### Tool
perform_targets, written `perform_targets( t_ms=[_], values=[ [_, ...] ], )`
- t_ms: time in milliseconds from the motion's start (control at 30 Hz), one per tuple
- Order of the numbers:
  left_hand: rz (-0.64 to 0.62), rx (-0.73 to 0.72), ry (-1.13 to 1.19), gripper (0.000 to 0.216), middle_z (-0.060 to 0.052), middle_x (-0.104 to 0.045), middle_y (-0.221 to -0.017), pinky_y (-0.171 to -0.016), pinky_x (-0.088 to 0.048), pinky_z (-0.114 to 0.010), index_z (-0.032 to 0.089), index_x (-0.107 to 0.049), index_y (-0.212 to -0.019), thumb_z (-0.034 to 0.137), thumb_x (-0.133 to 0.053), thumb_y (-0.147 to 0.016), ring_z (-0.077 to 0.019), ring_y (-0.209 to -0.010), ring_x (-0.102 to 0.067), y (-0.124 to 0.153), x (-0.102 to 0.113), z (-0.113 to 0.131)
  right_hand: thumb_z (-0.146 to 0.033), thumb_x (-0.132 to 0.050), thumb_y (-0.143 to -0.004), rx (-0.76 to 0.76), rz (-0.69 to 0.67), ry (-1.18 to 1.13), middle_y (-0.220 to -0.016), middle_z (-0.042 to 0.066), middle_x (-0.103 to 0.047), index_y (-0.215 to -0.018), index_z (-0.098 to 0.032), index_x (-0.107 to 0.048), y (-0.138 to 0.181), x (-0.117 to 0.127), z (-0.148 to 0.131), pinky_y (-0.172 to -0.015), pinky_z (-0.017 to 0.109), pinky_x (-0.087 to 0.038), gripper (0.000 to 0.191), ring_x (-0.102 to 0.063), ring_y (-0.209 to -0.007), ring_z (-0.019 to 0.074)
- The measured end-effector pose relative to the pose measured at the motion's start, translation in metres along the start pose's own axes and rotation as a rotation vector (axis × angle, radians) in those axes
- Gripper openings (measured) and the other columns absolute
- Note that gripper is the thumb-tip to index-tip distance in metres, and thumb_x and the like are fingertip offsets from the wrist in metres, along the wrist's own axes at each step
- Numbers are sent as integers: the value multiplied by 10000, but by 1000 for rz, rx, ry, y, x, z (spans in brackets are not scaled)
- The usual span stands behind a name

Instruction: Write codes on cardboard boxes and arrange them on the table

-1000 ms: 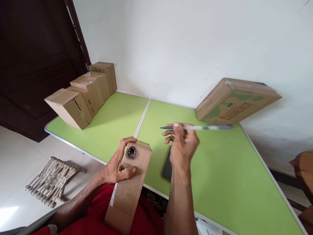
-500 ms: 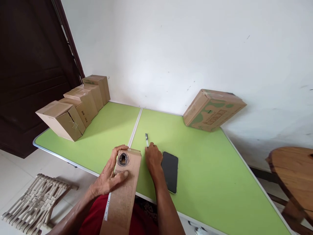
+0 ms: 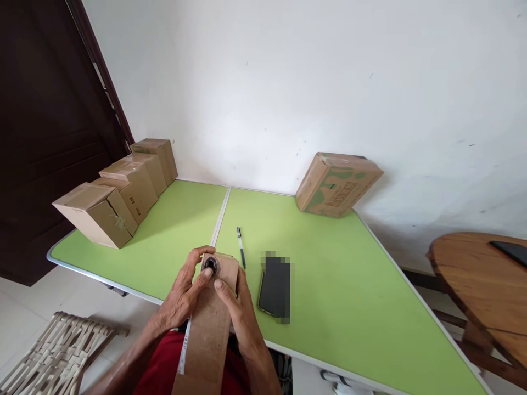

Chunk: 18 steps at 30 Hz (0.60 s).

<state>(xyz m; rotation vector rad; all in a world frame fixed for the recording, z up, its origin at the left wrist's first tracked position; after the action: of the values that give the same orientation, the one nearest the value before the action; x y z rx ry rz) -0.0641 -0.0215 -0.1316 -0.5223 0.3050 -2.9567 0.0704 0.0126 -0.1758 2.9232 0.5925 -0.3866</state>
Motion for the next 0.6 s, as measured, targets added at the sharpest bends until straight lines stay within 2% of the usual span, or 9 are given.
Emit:
perform_targets(
  t_ms=[67,133,200,267,333,400,500,533,600],
  values=[
    [-51,-36,-4,524,-112,-470,-1588,-1312,-272,-555,306,-431,-1561,525,-516,-1093,-322,-1521,-394,0,-4,0,-632,-772,-890,-46,5,-144,-1367,141,-758,-1407,-219,-669,-5,-1,4,-1094,505,-559,670,-689,-1314,372],
    [-78,-29,32,726,-109,-277,-1735,-1349,-192,-590,334,-294,-1675,560,-588,-1050,-343,-1650,-191,1,-7,-6,-633,-748,-901,-67,-6,-258,-1270,154,-796,-1395,-202,-698,-6,-3,6,-1046,539,-591,658,-722,-1254,397],
    [-78,37,94,955,-108,-100,-1801,-1350,-152,-645,335,-142,-1734,632,-651,-983,-382,-1693,-10,4,-7,-16,-641,-727,-917,-53,-4,-284,-1227,148,-809,-1386,-215,-717,-4,-5,6,-996,543,-617,634,-745,-1202,401],
    [-117,127,166,1120,-127,-59,-1818,-1345,-124,-684,315,-26,-1750,672,-697,-927,-412,-1697,27,7,-7,-28,-647,-729,-922,-23,-12,-238,-1257,134,-802,-1388,-248,-718,0,-6,5,-958,526,-634,614,-759,-1159,387],
    [-184,187,259,1175,-140,-115,-1823,-1352,-108,-684,306,33,-1750,650,-721,-916,-416,-1699,-49,13,-8,-35,-662,-703,-941,20,-22,-130,-1343,126,-769,-1404,-275,-704,4,-2,2,-979,512,-622,603,-744,-1190,368],
    [-197,218,351,1167,-127,-150,-1828,-1361,-115,-665,317,28,-1750,617,-731,-916,-412,-1696,-110,18,-4,-39,-702,-621,-977,82,87,83,-1445,138,-708,-1417,-270,-688,6,21,-1,-1057,515,-578,620,-689,-1290,362],
    [-157,230,423,1151,-94,-167,-1834,-1357,-146,-672,352,-6,-1750,620,-735,-901,-425,-1695,-113,25,3,-43,-742,-542,-982,136,482,647,-1455,237,-650,-1457,-148,-623,11,76,-10,-1115,565,-510,765,-587,-1391,419],
    [-157,228,435,1149,-87,-184,-1831,-1355,-155,-676,366,-8,-1749,619,-737,-898,-429,-1694,-119,27,3,-43,-725,-565,-972,83,591,877,-1416,280,-643,-1446,-90,-608,13,92,-11,-1104,593,-499,793,-563,-1389,455],
    [-182,225,446,1162,-84,-212,-1825,-1355,-168,-676,382,5,-1747,599,-755,-894,-434,-1691,-135,30,1,-44,-671,-657,-936,-109,668,1272,-1302,330,-642,-1342,-12,-632,13,112,-6,-1036,639,-507,774,-547,-1337,516]
  ],
)
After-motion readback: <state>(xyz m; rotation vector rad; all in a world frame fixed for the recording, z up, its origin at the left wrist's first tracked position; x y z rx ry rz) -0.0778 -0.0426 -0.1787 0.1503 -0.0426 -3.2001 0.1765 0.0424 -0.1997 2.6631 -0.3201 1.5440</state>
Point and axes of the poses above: each hand's wrist, its own y-axis away from the middle knuckle, its own x-axis out of the back of the hand, z = x × y, the point moved 7 cm from there along -y, towards the middle knuckle
